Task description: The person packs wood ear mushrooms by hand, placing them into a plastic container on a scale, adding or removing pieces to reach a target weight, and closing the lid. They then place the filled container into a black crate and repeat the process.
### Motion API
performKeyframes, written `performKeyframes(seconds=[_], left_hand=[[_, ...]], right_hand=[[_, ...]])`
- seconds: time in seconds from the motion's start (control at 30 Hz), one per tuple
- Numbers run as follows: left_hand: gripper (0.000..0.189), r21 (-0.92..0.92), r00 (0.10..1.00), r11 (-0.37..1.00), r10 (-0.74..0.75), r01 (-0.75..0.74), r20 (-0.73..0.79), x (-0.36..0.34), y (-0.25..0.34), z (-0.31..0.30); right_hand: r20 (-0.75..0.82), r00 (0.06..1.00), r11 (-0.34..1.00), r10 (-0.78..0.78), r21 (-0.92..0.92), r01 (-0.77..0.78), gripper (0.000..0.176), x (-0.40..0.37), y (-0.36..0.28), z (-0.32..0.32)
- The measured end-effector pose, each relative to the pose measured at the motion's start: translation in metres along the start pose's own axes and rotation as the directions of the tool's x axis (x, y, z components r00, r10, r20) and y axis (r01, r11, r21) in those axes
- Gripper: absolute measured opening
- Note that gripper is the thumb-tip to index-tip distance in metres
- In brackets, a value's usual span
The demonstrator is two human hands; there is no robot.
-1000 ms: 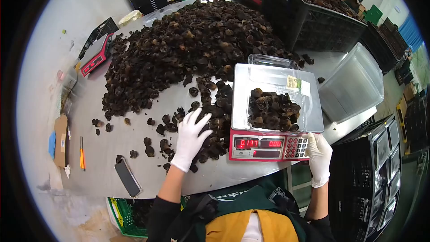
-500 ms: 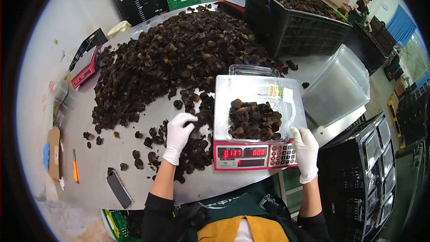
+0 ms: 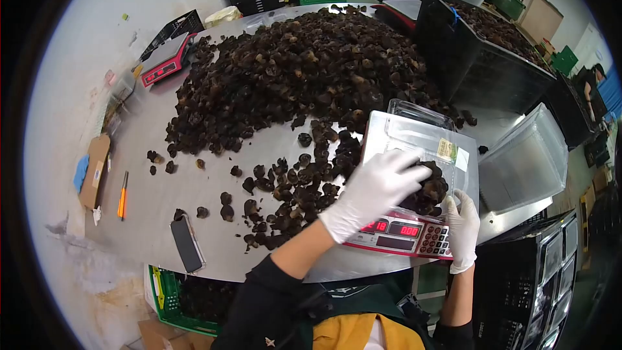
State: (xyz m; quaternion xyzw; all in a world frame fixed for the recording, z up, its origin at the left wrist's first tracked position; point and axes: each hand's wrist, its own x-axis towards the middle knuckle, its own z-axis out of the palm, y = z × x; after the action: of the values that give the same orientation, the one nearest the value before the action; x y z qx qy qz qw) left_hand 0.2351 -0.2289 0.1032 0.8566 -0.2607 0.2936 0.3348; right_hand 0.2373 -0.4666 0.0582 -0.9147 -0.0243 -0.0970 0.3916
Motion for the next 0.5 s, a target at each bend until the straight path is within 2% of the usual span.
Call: performKeyframes(seconds=[0.03, 0.07, 0.13, 0.17, 0.2, 0.23, 0.27, 0.3, 0.33, 0.37, 0.43, 0.5], left_hand=[[0.025, 0.07, 0.992, 0.993, -0.096, 0.091, 0.079, -0.007, -0.015, -0.012], [0.025, 0.066, 0.97, 0.968, -0.242, 0.241, 0.016, -0.02, -0.031, -0.018], [0.027, 0.139, 0.906, 0.903, -0.418, 0.406, 0.07, -0.058, -0.083, -0.025], [0.031, 0.195, 0.875, 0.875, -0.47, 0.444, 0.117, -0.076, -0.097, -0.028], [0.034, 0.291, 0.844, 0.858, -0.49, 0.424, 0.217, -0.09, -0.106, -0.029], [0.038, 0.3, 0.845, 0.879, -0.453, 0.37, 0.285, -0.109, -0.116, -0.022], [0.04, 0.261, 0.863, 0.913, -0.387, 0.312, 0.324, -0.12, -0.123, -0.017], [0.034, 0.196, 0.895, 0.929, -0.358, 0.313, 0.265, -0.124, -0.124, -0.017], [0.031, 0.159, 0.896, 0.918, -0.392, 0.364, 0.211, -0.128, -0.128, -0.018], [0.028, 0.121, 0.889, 0.902, -0.43, 0.414, 0.159, -0.129, -0.132, -0.02], [0.024, -0.067, 0.76, 0.758, -0.641, 0.649, 0.107, -0.13, -0.136, -0.025], [0.025, -0.182, 0.684, 0.662, -0.722, 0.727, 0.102, -0.132, -0.151, -0.03]], right_hand=[[-0.004, 0.999, 0.995, 0.032, 0.092, -0.031, 0.032, 0.001, 0.007, 0.001], [-0.008, 0.998, 0.981, 0.068, 0.182, -0.065, 0.03, 0.0, 0.011, 0.0], [-0.047, 0.998, 0.985, 0.032, 0.169, -0.024, 0.029, -0.002, -0.001, -0.002], [-0.082, 0.997, 0.988, -0.006, 0.153, 0.018, 0.028, -0.003, -0.004, -0.006], [-0.067, 0.997, 0.993, 0.05, 0.108, -0.043, 0.027, -0.002, 0.008, -0.004], [-0.028, 0.99, 0.98, 0.135, 0.148, -0.13, 0.027, -0.003, 0.0, -0.007], [-0.056, 0.992, 0.986, 0.109, 0.13, -0.101, 0.027, -0.004, 0.003, -0.005], [-0.08, 0.993, 0.991, 0.085, 0.11, -0.075, 0.028, -0.006, 0.007, -0.003], [-0.042, 0.989, 0.986, 0.138, 0.103, -0.133, 0.028, -0.008, -0.004, -0.009], [-0.094, 0.994, 0.995, 0.047, 0.097, -0.038, 0.026, -0.007, 0.003, -0.005], [-0.145, 0.989, 0.998, -0.001, 0.063, 0.01, 0.024, -0.012, 0.005, -0.008], [-0.169, 0.986, 0.997, -0.006, 0.077, 0.02, 0.023, -0.013, 0.008, -0.011]])
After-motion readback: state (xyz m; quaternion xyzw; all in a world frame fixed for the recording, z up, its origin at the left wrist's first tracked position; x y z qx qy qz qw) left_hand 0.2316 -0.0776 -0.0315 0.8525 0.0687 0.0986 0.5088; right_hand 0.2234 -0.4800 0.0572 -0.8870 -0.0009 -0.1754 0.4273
